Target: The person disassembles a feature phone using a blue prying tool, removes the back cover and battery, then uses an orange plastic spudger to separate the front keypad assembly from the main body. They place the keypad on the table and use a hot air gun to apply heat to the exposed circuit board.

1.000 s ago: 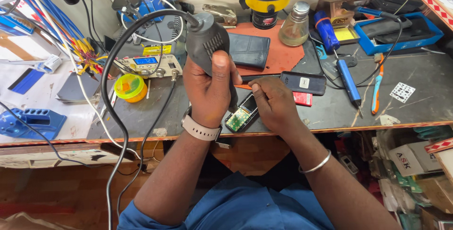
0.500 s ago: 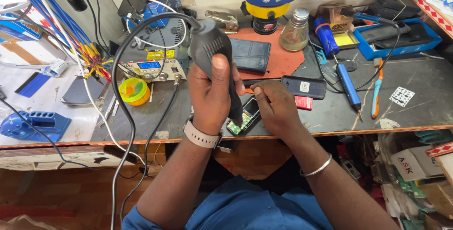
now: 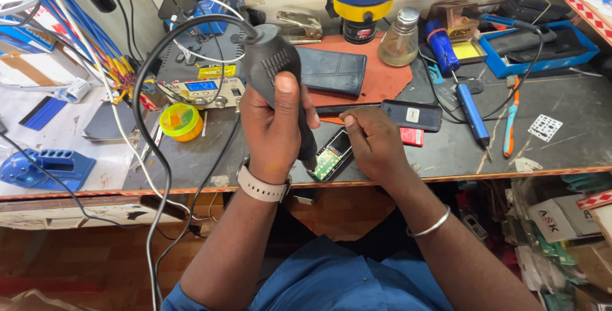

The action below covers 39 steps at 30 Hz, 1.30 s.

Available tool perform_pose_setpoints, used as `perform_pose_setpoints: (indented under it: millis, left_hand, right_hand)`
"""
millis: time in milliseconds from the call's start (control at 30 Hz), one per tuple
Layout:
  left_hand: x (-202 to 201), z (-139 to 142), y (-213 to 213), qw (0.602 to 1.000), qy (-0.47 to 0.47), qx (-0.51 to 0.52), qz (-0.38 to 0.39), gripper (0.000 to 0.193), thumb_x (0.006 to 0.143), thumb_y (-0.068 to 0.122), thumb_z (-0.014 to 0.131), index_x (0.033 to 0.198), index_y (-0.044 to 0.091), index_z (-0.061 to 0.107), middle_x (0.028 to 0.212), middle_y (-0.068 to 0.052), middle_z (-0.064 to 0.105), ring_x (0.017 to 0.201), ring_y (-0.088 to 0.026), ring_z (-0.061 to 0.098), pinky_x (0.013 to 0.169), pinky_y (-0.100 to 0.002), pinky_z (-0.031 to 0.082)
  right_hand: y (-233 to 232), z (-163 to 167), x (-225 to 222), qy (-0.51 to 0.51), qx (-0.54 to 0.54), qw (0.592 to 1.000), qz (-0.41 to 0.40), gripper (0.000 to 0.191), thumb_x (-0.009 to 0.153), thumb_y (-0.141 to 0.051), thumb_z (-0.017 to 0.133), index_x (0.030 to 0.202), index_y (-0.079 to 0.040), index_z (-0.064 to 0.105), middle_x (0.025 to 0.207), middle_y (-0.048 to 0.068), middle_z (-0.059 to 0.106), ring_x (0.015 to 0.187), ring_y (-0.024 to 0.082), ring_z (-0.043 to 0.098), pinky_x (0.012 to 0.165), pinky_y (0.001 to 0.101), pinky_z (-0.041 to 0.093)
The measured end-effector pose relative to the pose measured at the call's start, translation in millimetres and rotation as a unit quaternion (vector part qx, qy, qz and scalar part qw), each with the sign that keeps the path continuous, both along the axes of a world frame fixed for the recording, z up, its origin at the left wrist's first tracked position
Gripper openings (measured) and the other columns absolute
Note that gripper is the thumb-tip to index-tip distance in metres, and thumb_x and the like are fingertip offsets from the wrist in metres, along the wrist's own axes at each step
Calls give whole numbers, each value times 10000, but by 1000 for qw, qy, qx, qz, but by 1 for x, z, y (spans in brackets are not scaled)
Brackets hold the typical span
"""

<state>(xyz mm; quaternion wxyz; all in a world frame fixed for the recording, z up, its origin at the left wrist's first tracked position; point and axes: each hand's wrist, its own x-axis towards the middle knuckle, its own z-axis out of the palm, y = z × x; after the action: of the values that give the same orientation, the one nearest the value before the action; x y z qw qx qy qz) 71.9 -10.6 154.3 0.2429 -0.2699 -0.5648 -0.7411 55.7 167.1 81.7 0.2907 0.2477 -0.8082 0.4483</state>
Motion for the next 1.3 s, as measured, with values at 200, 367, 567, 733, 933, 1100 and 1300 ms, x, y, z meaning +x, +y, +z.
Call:
perform_pose_setpoints:
  millis: [200, 367, 567, 733, 933, 1100, 1300]
  left_hand:
    - [1, -4, 1, 999, -7, 37, -35, 385, 1108, 401, 555, 1030, 23, 556, 829, -57, 605, 642, -118, 612, 580, -252, 501]
    - [-6, -7, 8, 996, 40, 58, -60, 436, 1126, 443, 554, 1066, 12, 569, 833, -69, 607, 647, -120, 619, 584, -240, 511]
    - [-13, -7, 2, 999, -21, 28, -37, 394, 1110, 404, 549, 1045, 15, 563, 809, -53, 583, 624, -125, 606, 560, -256, 488]
    - [-1, -8, -8, 999, 4, 27, -39, 401, 1133, 411, 564, 1039, 21, 557, 814, -62, 593, 637, -124, 615, 611, -269, 506]
    - [-3, -5, -1, 997, 5, 42, -62, 431, 1102, 447, 571, 1046, 20, 563, 860, -57, 596, 687, -123, 617, 622, -266, 512]
    - [-9, -2, -9, 998, 50, 25, -26, 447, 1118, 451, 580, 1015, 17, 554, 836, -60, 606, 682, -124, 612, 620, -266, 511]
    - [1, -5, -7, 994, 4, 60, -88, 466, 1089, 484, 565, 1033, 21, 571, 839, -46, 597, 672, -124, 612, 614, -281, 520]
  right_hand:
    - [0, 0, 0, -3, 5, 1000, 0, 199, 1044, -128, 568, 1060, 10, 711, 1039, 146, 740, 1007, 313, 696, 888, 403, 542]
    - [0, 2, 2, -19, 0, 1000, 4, 197, 1042, -122, 571, 1072, 8, 715, 1040, 148, 739, 993, 298, 707, 873, 391, 548]
    - [0, 2, 1, -50, -14, 999, 8, 176, 965, -100, 638, 1094, -15, 721, 1037, 134, 749, 927, 254, 731, 820, 354, 570]
    - [7, 8, 8, -46, -35, 998, -8, 151, 956, -100, 686, 1088, -34, 716, 1022, 110, 745, 907, 211, 728, 789, 342, 576]
    - [30, 18, 21, -27, 111, 993, -34, 120, 883, -136, 752, 966, -51, 738, 862, 112, 708, 724, 272, 685, 611, 371, 530]
    - [28, 7, 19, 21, 86, 993, -73, 113, 903, -121, 721, 984, -42, 720, 872, 123, 704, 780, 282, 702, 678, 367, 549]
    - [27, -4, 16, 1, 77, 993, -87, 112, 907, -118, 710, 979, -34, 725, 852, 133, 707, 775, 291, 705, 707, 389, 551]
